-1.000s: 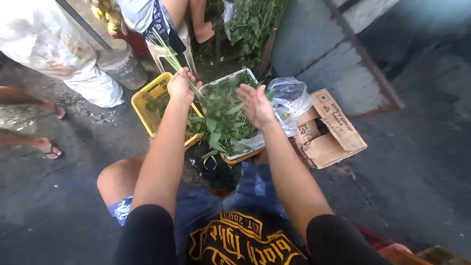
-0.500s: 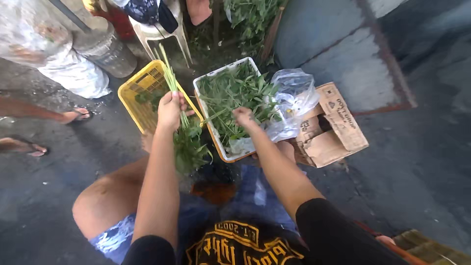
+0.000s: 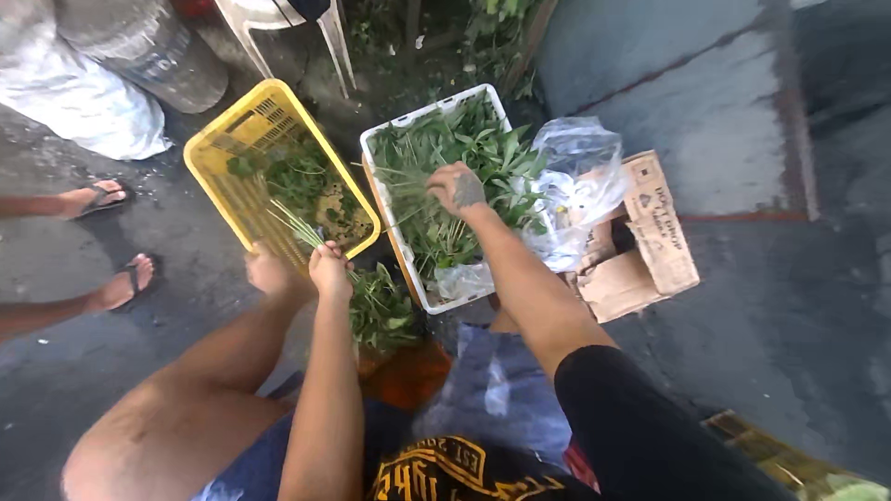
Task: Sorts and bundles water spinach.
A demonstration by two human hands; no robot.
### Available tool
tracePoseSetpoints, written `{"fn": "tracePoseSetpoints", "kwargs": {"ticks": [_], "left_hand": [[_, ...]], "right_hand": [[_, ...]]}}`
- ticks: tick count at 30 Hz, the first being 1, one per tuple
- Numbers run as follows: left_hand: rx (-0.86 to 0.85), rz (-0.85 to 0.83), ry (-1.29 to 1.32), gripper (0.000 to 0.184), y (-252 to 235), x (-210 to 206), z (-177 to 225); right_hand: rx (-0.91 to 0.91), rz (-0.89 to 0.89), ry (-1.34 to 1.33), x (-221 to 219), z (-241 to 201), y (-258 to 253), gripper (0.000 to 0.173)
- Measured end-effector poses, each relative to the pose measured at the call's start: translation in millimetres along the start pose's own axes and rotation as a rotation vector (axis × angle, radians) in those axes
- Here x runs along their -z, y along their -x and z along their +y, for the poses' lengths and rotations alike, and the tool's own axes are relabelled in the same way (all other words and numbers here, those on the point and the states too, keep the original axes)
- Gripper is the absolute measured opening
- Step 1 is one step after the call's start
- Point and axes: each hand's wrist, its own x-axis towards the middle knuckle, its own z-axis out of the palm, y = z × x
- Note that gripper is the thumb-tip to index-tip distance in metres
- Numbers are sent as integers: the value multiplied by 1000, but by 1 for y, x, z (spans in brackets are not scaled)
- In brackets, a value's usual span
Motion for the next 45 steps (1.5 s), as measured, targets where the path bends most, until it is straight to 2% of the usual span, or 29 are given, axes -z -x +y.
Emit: {"fn": "tracePoseSetpoints", "kwargs": {"ticks": [2,4,8,10,15,18,20,22,25,31,33,35,38,40,42,45], "left_hand": [[8,-37,8,33,-2,-7,2],[17,-57,15,34,2,-12,2],[28,-111,45,35,8,-16,-1],[28,-119,58,35,11,-18,-2],[22,-154,74,33,22,-22,4],[38,-180,36,34,32,-17,-3],[32,-199,28,36,34,-20,0],[32,-201,37,35,35,-18,-1],[29,-234,18,34,37,-13,-3],[-24,-312,-14,31,39,-20,7],[-40,-340,-27,31,39,-25,6],[-39,-373,-37,32,39,-28,1],[-14,-377,-60,32,33,-32,-12],[-1,-322,-76,32,28,-30,-22],[5,-290,-142,32,21,-25,-33],[-28,-306,-244,33,13,-15,-44]], "right_hand": [[-70,87,-270,26,6,6,19],[-46,206,-456,46,16,16,20],[48,521,-401,103,10,48,22],[53,605,-354,131,2,62,22],[4,581,-311,171,-20,81,23],[-99,361,-83,150,-17,79,27],[-120,321,-1,136,-13,74,28],[-133,339,24,124,-18,72,28],[-185,387,-33,112,-28,77,39],[-132,570,-192,142,-30,86,25],[-96,489,-211,153,-32,91,23],[-35,275,-177,150,-27,94,22],[68,-147,-150,107,-4,90,19],[95,-389,-128,69,6,77,30],[49,-435,-150,46,-6,56,31],[-69,-240,-100,19,-35,6,30]]}}
